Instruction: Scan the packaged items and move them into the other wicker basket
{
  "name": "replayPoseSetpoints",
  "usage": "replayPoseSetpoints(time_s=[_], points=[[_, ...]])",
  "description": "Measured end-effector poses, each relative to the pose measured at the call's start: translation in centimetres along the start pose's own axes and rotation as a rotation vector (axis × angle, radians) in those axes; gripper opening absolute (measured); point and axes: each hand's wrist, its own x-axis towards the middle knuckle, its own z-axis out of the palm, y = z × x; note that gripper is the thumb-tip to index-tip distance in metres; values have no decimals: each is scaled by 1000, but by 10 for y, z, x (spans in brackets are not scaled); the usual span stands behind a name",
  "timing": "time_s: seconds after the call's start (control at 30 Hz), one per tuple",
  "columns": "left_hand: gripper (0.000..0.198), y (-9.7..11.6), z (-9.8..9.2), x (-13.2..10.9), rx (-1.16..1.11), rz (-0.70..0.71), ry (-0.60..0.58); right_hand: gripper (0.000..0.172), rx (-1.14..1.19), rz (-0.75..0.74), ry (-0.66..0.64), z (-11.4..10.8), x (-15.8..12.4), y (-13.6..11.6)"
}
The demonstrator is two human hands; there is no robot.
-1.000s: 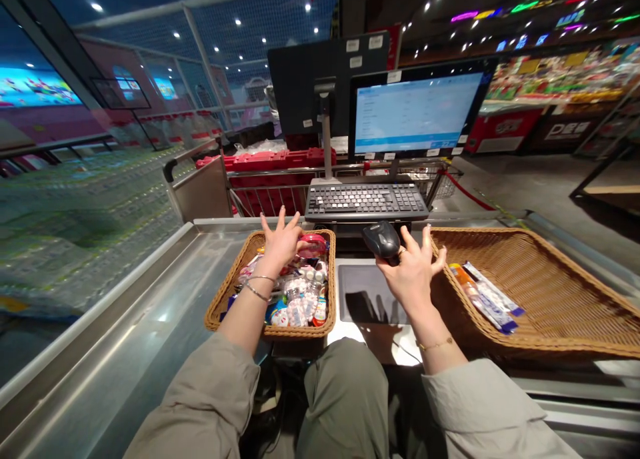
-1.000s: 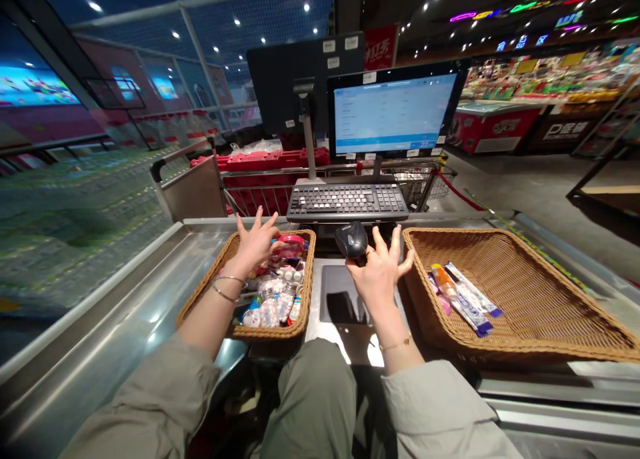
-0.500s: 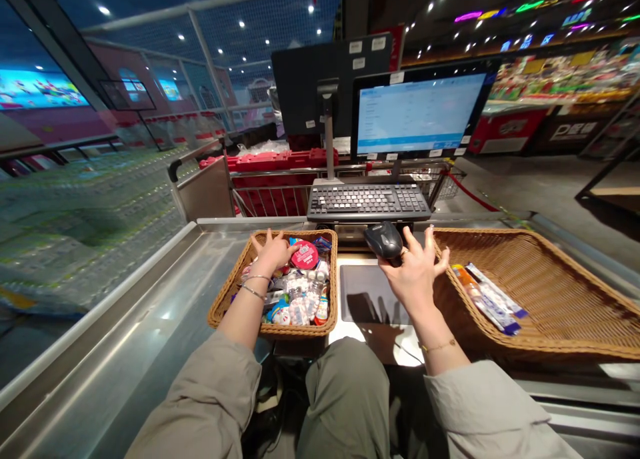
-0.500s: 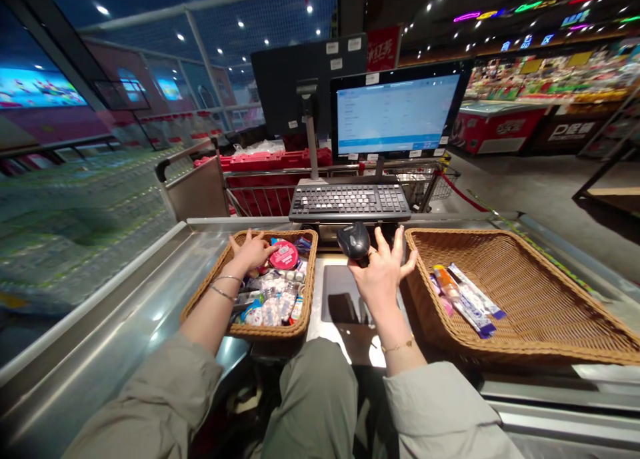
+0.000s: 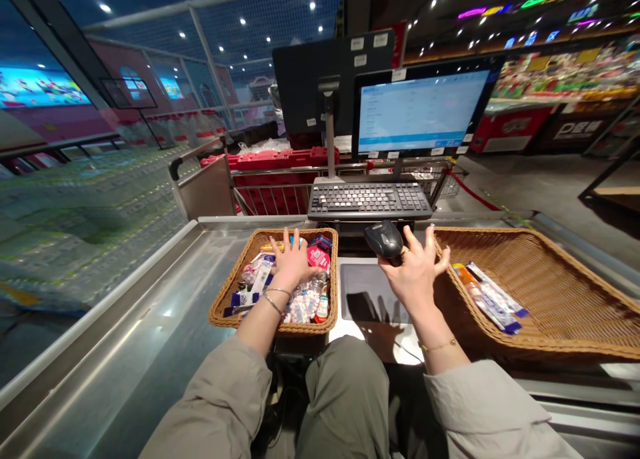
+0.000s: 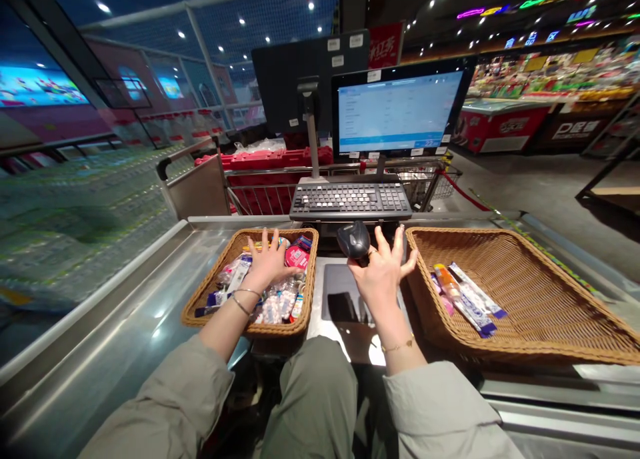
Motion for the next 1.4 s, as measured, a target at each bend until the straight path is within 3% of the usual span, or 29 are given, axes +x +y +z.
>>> replayPoseSetpoints(time_s=[0.27, 0.47, 0.7, 0.93, 1.23, 1.4], points=[[103, -24, 11, 26, -9, 85, -79, 24, -4, 8, 14, -2, 1, 4], [107, -25, 17, 39, -54, 115, -171, 23, -13, -3, 11, -2, 1, 5], [105, -25, 19, 38, -84, 144, -153, 21, -17, 3, -1, -4, 0, 3], [90, -21, 15, 30, -92, 159, -80, 23, -8, -8, 19, -3, -2, 4], [106, -22, 15, 37, -120, 133, -216, 24, 19, 11, 3, -4, -2, 4], [99, -18, 15, 37, -174, 133, -185, 25, 26, 13, -6, -4, -2, 4]])
